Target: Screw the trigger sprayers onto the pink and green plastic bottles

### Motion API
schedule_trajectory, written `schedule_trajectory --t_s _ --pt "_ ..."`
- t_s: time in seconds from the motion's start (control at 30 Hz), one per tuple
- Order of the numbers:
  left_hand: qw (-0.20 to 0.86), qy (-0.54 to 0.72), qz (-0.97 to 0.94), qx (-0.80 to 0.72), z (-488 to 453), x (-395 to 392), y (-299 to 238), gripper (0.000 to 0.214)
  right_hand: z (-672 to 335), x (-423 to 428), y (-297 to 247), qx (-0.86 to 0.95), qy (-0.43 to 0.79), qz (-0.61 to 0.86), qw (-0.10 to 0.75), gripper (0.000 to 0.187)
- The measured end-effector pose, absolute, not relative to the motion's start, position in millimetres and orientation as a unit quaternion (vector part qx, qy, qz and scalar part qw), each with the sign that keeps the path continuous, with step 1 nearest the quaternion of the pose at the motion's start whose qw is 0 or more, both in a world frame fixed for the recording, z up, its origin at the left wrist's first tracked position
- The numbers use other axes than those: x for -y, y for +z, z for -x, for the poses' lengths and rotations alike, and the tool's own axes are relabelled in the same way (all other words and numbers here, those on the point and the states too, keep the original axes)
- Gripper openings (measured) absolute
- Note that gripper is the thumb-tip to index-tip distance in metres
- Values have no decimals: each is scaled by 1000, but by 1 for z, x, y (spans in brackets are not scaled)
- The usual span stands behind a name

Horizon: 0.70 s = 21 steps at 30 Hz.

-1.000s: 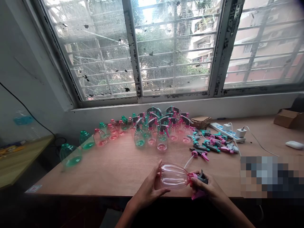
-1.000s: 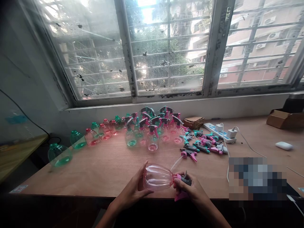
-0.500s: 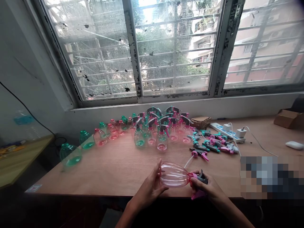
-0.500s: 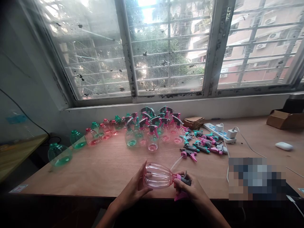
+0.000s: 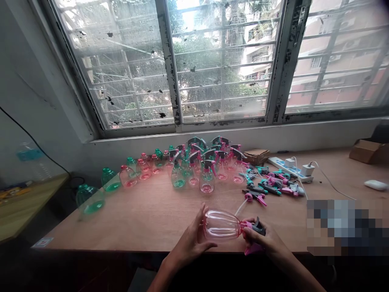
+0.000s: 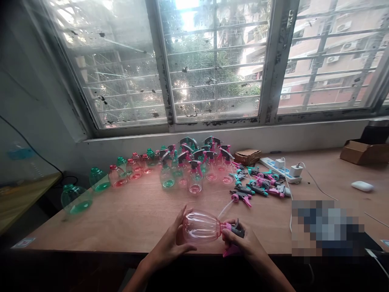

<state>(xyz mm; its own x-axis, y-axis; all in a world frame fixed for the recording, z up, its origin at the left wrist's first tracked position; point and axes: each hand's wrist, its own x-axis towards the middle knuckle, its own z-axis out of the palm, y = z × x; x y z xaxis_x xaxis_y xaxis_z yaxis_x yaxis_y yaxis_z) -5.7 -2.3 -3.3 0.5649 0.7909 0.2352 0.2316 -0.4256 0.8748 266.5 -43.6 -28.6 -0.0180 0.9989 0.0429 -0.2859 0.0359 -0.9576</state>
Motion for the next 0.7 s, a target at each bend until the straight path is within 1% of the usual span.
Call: schedule_trajectory --t_s 0.07,0.23,0.3,0.47,0.57,0.7 --pt "424 327 -777 -332 6 2 -2 115 -267 43 -29 438 563 405 572 41" --pt "403 336 -782 -336 5 3 1 99 -268 41 -32 445 562 404 568 41" --pt "407 341 -779 -334 6 3 -1 95 -269 41 -33 442 562 404 570 41" --pt "454 326 -759 -335 6 3 1 108 -268 42 -33 434 555 411 580 41" --pt "453 322 -757 -343 6 4 3 102 -267 43 -33 433 557 411 578 41" --pt "450 334 -759 -332 6 4 2 98 -267 43 -31 425 562 407 581 42"
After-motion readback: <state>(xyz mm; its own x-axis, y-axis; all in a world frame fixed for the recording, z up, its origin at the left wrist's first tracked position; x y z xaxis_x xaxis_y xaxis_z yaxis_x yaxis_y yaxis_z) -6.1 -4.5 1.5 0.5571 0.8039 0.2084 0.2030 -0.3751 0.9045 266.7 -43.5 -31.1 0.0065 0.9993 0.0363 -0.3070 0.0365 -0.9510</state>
